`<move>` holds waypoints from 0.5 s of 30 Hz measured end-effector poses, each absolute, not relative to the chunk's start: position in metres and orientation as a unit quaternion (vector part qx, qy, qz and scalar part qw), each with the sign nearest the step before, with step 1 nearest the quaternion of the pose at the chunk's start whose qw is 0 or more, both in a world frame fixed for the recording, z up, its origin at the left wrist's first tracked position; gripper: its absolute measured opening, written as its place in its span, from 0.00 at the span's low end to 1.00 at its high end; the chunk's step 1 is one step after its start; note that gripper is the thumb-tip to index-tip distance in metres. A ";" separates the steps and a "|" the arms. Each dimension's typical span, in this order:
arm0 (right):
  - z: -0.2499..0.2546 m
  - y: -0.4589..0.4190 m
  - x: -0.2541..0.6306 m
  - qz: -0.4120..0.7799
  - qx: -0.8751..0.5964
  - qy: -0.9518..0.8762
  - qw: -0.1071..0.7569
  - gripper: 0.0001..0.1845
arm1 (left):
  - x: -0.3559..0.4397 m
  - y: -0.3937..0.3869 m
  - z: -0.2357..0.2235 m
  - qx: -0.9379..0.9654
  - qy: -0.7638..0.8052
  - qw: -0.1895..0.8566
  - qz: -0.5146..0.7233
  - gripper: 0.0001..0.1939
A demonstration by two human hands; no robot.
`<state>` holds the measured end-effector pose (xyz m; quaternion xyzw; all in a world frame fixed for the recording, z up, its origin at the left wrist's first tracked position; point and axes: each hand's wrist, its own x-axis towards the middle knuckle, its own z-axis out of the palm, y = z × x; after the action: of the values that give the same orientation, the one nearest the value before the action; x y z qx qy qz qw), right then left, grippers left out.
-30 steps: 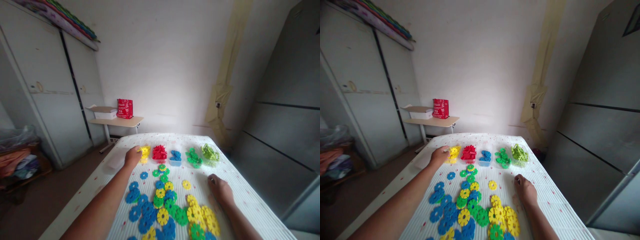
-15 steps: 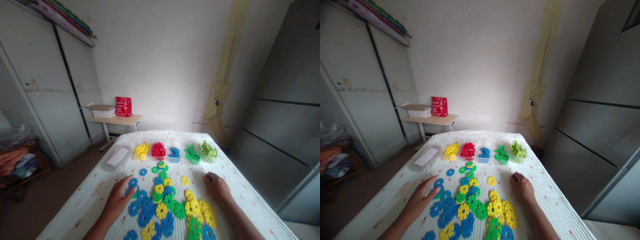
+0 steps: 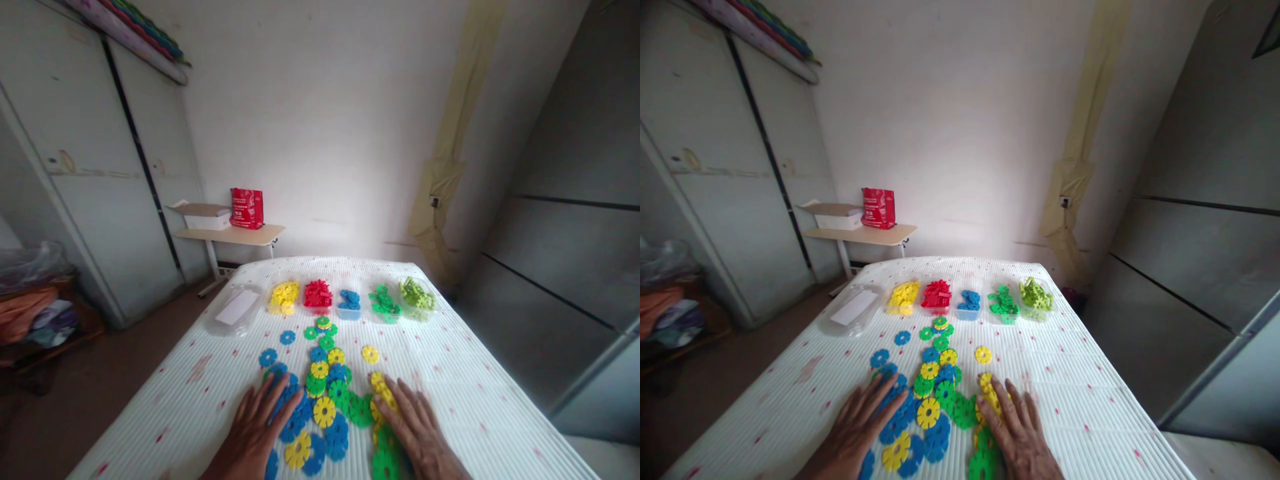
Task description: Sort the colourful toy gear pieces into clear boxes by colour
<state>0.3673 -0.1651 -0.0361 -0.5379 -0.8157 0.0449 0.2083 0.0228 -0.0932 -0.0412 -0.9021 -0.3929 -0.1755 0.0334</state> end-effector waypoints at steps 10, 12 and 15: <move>-0.034 -0.102 0.329 -0.030 -0.549 -0.764 0.337 0.27 | 0.095 -0.081 -0.044 -0.872 -0.414 0.029 -0.261 0.34; -0.030 -0.087 0.321 -0.022 -0.546 -0.751 0.370 0.24 | 0.109 -0.075 -0.047 -0.859 -0.418 0.034 -0.293 0.31; -0.022 -0.067 0.310 -0.014 -0.535 -0.733 0.420 0.20 | 0.122 -0.068 -0.046 -0.849 -0.415 0.051 -0.324 0.27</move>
<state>0.3104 -0.0675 -0.0224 -0.5351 -0.7331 -0.0136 0.4195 0.1216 -0.0678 -0.0457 -0.8487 -0.4145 -0.3245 0.0506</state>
